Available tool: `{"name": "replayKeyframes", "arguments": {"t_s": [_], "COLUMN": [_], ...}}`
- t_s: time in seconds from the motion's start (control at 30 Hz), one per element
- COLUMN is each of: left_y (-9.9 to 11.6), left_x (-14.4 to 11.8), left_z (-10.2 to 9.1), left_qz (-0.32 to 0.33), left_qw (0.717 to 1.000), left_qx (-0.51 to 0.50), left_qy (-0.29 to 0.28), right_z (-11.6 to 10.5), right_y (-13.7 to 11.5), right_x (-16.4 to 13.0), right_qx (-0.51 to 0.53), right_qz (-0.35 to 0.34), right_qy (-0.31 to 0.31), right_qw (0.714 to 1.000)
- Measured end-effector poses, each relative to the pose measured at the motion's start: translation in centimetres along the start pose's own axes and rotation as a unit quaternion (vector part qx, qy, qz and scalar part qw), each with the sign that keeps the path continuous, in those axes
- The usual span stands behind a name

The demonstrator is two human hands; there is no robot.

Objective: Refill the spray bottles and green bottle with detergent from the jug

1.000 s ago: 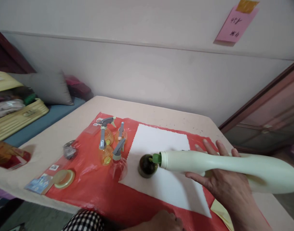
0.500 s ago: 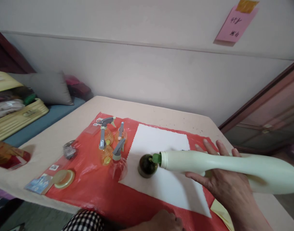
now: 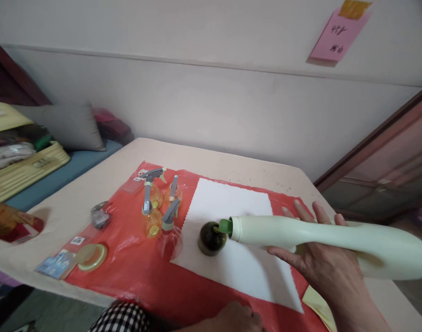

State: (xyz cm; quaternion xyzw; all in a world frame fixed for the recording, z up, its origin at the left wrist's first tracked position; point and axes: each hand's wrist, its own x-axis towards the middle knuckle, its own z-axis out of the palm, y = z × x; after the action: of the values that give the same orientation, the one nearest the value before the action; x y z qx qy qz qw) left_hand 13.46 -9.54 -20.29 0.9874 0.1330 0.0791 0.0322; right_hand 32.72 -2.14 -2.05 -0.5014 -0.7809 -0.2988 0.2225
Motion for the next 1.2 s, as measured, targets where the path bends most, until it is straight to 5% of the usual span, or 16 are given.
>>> {"name": "replayKeyframes", "arguments": {"t_s": [0.2,0.43,0.7,1.2], "left_y": [-0.03,0.23,-0.08,0.05], "left_x": [0.14,-0.05,0.10,0.03], "left_z": [-0.83,0.05,-0.47,-0.05], "left_qz": [0.004,-0.002,0.006,0.005], "left_qw": [0.998,1.000,0.999,1.000], "left_qx": [-0.023,0.004,-0.006,-0.018], "left_qy": [-0.054,0.007,-0.043,-0.018], "right_z": [-0.25,-0.07,-0.02,-0.16], "right_y": [-0.19,-0.04,0.04,-0.10], "right_x": [0.24,-0.07,-0.14,-0.04], "right_qx": [0.002,0.007,-0.001,-0.008], "right_qz": [0.004,0.000,-0.009,-0.008], "right_qy": [0.002,-0.004,0.000,-0.011], "right_qw": [1.000,1.000,1.000,1.000]}}
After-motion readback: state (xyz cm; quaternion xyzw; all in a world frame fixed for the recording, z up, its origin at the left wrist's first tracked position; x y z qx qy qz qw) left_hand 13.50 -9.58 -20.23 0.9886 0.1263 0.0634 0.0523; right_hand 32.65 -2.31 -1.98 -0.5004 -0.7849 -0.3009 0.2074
